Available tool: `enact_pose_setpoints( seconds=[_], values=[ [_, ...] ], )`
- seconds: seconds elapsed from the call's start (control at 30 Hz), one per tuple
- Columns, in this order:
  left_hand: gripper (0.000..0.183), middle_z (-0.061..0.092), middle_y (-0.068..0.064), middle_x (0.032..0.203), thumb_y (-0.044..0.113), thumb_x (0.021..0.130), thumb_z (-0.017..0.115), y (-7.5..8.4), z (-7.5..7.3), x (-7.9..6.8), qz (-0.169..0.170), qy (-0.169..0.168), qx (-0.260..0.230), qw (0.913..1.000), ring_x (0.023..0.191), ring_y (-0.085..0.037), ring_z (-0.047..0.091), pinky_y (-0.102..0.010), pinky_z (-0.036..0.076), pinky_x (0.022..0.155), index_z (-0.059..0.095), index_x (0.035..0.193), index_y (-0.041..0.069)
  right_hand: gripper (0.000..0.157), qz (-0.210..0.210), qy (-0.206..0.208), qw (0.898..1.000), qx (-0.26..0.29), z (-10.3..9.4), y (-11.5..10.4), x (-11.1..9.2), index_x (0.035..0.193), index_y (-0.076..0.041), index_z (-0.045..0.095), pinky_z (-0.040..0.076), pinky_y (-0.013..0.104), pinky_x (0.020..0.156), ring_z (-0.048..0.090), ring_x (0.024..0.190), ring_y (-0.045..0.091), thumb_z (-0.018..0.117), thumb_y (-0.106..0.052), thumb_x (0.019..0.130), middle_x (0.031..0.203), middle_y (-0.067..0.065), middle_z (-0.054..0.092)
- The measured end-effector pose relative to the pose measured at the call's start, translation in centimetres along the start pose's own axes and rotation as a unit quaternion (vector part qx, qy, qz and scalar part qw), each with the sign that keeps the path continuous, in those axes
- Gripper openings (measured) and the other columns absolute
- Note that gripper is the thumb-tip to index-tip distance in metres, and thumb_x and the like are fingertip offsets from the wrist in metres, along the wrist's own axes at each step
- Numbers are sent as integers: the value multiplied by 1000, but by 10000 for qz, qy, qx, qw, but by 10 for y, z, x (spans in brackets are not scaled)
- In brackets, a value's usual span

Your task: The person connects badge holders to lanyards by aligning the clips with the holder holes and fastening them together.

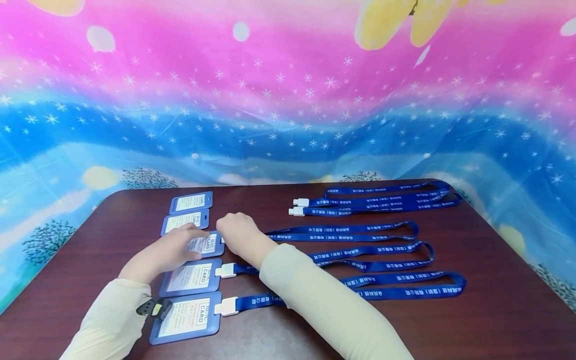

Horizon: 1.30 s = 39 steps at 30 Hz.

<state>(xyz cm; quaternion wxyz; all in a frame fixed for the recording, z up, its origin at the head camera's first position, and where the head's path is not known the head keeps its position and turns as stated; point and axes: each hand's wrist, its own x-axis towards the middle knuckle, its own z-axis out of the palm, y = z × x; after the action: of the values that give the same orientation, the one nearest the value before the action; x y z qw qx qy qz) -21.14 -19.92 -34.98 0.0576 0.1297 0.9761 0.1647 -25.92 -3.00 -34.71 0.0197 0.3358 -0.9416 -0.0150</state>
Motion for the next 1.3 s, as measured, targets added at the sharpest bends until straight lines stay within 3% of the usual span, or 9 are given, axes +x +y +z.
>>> enact_pose_setpoints(
  seconds=[0.3, 0.7, 1.0, 1.13, 1.3],
  values=[
    [51, 53, -21, 136, 7, 86, 77, -2, -1, -1, -93, -23, -26, 10000, 124, -42, 50, -55, 47, 98, 60, 135, 3, 22, -108, 194, 9997, -108, 1, -7, -2, 112, -14, 75, 56, 26, 82, 66, 86, 14, 73, -22, 92, 97, 2, 71],
    [51, 52, -21, 138, 9, 86, 77, 0, -2, 1, -208, -44, 151, 9997, 123, -40, 52, -54, 47, 98, 61, 134, 4, 21, -243, 212, 9967, -748, 1, -7, -3, 113, -19, 76, 57, 26, 78, 68, 87, 11, 72, -23, 93, 99, -2, 72],
    [50, 50, -22, 142, 15, 88, 76, -8, -6, 2, -222, -192, 210, 9993, 124, -40, 52, -57, 45, 99, 60, 135, 7, 26, -275, 10, 9996, 9, 2, 12, -4, 117, -21, 75, 55, 31, 84, 64, 91, 12, 70, -33, 94, 103, -4, 69],
    [50, 53, -21, 139, 16, 89, 75, -10, -8, 2, -244, -161, 150, 9995, 123, -38, 53, -57, 45, 100, 60, 136, 7, 33, -321, 154, 9986, 403, 0, 27, -7, 122, -21, 73, 53, 33, 89, 64, 100, 13, 67, -38, 95, 110, -3, 69],
    [49, 56, -20, 137, 17, 92, 72, -10, -11, 4, -243, 0, 44, 9997, 127, -40, 51, -57, 42, 102, 59, 137, 5, 30, -239, 306, 9981, 478, -9, 50, -12, 121, -21, 73, 53, 35, 90, 64, 103, 14, 64, -38, 97, 111, -2, 69]
  ],
)
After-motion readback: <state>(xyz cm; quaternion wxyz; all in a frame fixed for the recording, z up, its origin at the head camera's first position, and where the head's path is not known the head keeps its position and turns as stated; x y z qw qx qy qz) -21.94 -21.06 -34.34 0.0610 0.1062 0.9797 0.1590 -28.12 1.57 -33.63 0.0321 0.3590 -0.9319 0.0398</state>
